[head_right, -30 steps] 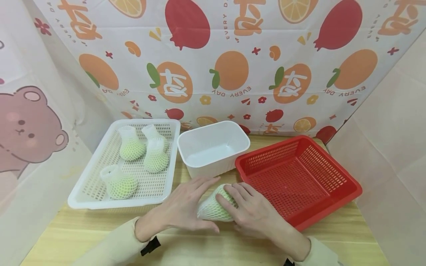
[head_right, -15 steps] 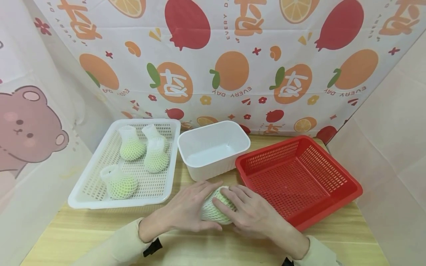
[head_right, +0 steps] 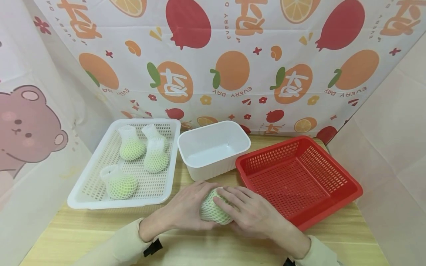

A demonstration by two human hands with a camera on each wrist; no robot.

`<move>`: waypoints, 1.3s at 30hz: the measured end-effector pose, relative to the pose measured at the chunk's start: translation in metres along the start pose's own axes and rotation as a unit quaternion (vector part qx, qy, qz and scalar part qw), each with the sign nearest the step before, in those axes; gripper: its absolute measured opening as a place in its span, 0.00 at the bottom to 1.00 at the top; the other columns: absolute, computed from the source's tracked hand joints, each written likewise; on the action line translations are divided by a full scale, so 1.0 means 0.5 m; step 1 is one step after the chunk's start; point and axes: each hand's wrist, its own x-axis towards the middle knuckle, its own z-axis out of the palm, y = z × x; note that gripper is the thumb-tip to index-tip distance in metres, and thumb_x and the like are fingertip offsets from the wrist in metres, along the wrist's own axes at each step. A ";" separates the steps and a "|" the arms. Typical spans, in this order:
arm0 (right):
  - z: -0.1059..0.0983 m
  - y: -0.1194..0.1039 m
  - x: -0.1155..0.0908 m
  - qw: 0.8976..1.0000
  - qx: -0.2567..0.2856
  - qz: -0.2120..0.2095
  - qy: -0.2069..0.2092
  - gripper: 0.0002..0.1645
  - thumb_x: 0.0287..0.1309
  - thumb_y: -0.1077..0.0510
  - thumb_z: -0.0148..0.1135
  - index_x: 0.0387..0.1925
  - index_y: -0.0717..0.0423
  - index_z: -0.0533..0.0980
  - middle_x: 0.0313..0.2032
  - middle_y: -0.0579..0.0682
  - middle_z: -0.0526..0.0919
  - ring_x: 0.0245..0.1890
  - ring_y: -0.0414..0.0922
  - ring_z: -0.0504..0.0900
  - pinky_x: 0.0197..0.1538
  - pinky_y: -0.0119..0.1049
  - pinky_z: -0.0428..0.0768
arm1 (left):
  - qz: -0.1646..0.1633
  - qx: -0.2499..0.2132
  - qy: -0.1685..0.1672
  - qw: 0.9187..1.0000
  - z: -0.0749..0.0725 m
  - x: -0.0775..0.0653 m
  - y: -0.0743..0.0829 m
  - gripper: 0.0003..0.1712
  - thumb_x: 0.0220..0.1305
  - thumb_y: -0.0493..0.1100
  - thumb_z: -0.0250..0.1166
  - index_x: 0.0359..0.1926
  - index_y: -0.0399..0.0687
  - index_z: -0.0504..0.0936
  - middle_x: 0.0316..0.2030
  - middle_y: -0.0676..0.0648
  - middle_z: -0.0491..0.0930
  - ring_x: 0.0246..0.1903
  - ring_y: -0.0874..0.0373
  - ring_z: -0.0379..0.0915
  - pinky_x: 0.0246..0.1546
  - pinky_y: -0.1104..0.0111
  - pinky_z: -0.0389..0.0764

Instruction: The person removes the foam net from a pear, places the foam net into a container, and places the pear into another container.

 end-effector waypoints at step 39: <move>-0.033 0.049 0.021 0.922 0.332 0.196 -0.034 0.30 0.54 0.60 0.79 0.59 0.51 0.81 0.55 0.49 0.86 0.41 0.35 0.82 0.38 0.15 0.75 | 0.073 -0.015 0.164 0.984 0.031 -0.019 -0.042 0.60 0.31 0.57 0.88 0.68 0.43 0.74 0.57 0.50 0.84 0.49 0.60 0.81 0.50 0.69 0.86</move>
